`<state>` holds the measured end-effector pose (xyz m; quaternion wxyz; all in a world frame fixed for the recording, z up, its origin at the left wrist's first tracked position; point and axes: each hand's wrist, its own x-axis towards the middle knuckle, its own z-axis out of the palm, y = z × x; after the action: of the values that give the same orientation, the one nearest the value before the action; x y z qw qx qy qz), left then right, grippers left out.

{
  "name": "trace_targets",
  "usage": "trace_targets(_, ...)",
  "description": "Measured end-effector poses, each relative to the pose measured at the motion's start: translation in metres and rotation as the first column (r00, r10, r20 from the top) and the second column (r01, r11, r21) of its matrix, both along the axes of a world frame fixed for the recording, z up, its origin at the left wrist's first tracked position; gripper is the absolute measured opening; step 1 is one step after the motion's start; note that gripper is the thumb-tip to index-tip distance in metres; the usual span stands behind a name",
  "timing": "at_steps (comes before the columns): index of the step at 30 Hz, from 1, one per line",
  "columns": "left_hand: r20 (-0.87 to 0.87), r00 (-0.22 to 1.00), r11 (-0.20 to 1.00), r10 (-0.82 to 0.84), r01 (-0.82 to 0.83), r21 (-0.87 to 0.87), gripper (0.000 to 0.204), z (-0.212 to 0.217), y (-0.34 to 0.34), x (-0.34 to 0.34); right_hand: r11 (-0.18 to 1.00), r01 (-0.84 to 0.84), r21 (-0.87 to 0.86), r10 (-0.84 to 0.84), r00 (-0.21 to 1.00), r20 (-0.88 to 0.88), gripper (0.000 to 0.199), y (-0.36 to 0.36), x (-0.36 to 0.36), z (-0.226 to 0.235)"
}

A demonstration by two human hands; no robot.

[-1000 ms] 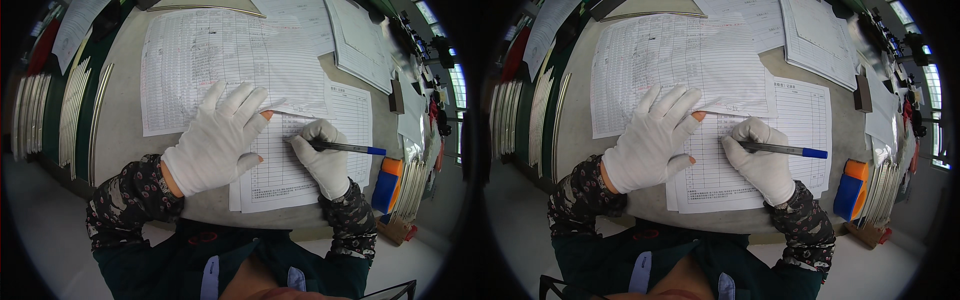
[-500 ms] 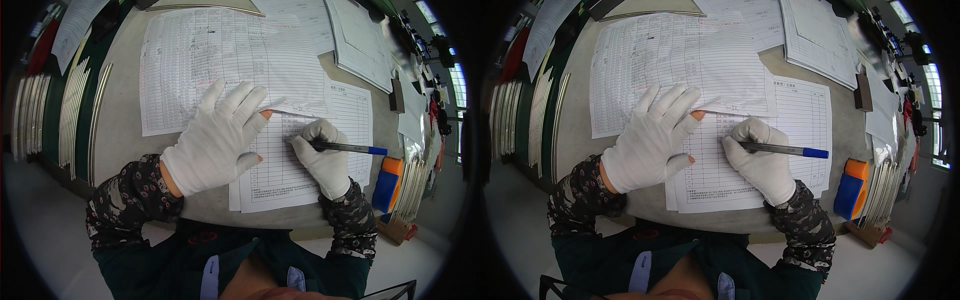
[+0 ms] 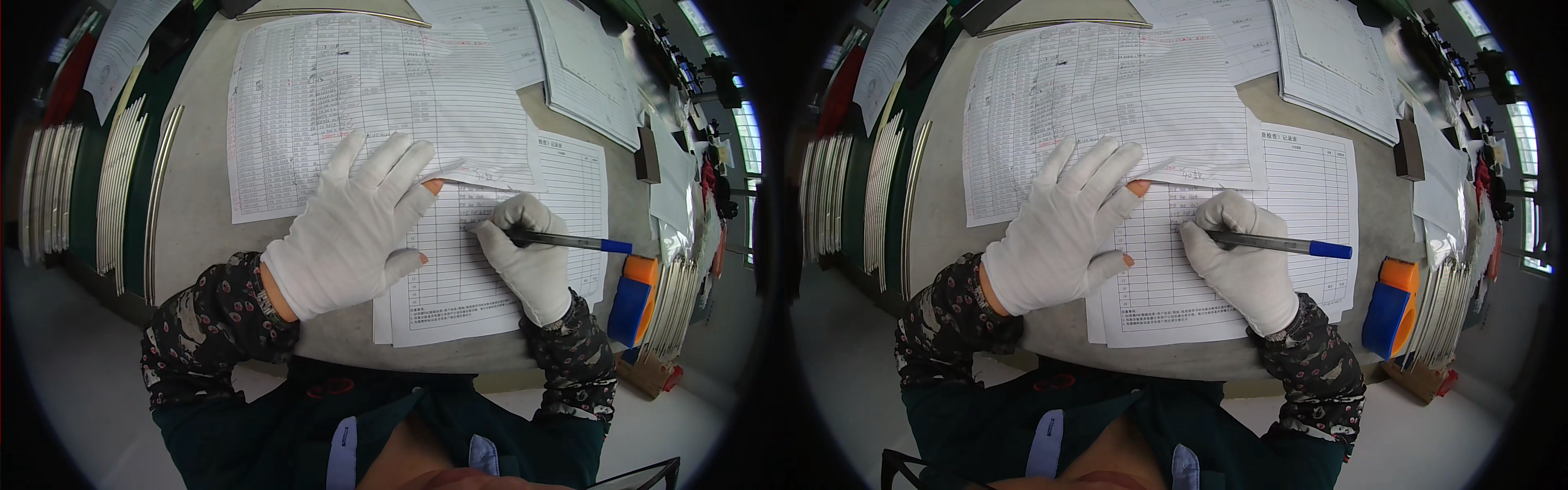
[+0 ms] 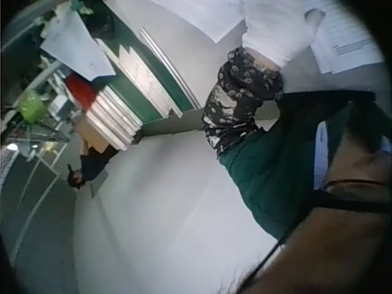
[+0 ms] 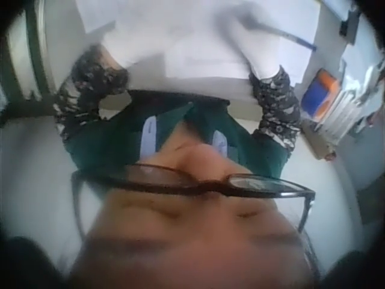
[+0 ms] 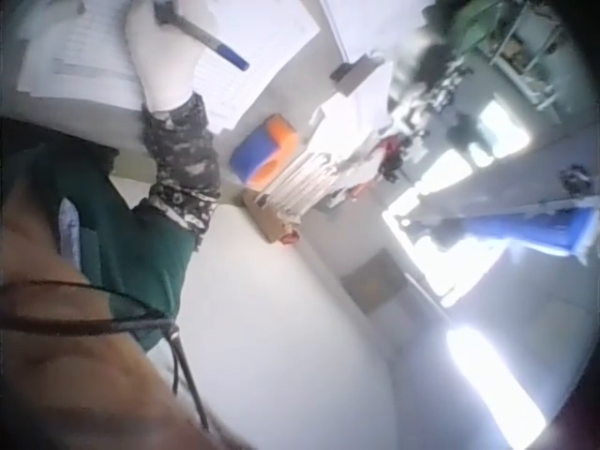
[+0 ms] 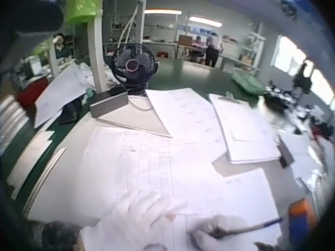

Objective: Filling out an inspection or production record sheet at a manufacturing workbench.

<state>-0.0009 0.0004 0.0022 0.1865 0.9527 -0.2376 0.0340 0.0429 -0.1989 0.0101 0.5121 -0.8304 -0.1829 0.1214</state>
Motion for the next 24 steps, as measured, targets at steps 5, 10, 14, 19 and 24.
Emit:
trace_targets(5, -0.013, 1.000, 1.000, -0.001, 0.001, 0.007, 0.061, -0.0008, -0.0003, -0.0014, 0.989, 0.114, 0.091, -0.111, 0.993, -0.035, 0.022, -0.0053, -0.0010, -0.0061)
trace_targets(10, -0.014, 1.000, 1.000, 0.003, -0.003, 0.026, 0.061, 0.0007, -0.0001, -0.0009, 0.992, 0.096, 0.076, -0.095, 0.995, -0.025, 0.021, -0.0035, -0.0004, -0.0045)
trace_targets(14, -0.022, 1.000, 1.000, 0.006, -0.005, 0.029, 0.061, 0.0019, 0.0010, 0.0017, 0.997, 0.069, 0.016, -0.069, 0.998, 0.012, 0.019, -0.0008, 0.0017, -0.0002)
trace_targets(19, -0.028, 1.000, 1.000, 0.001, -0.001, 0.025, 0.062, 0.0009, 0.0008, 0.0016, 0.999, 0.048, 0.000, -0.048, 0.999, 0.025, 0.019, -0.0018, 0.0022, -0.0008)
trace_targets(24, -0.027, 1.000, 1.000, -0.003, 0.003, 0.011, 0.061, -0.0002, 0.0003, 0.0000, 0.999, 0.043, 0.007, -0.043, 0.999, 0.024, 0.018, -0.0044, 0.0009, -0.0044)
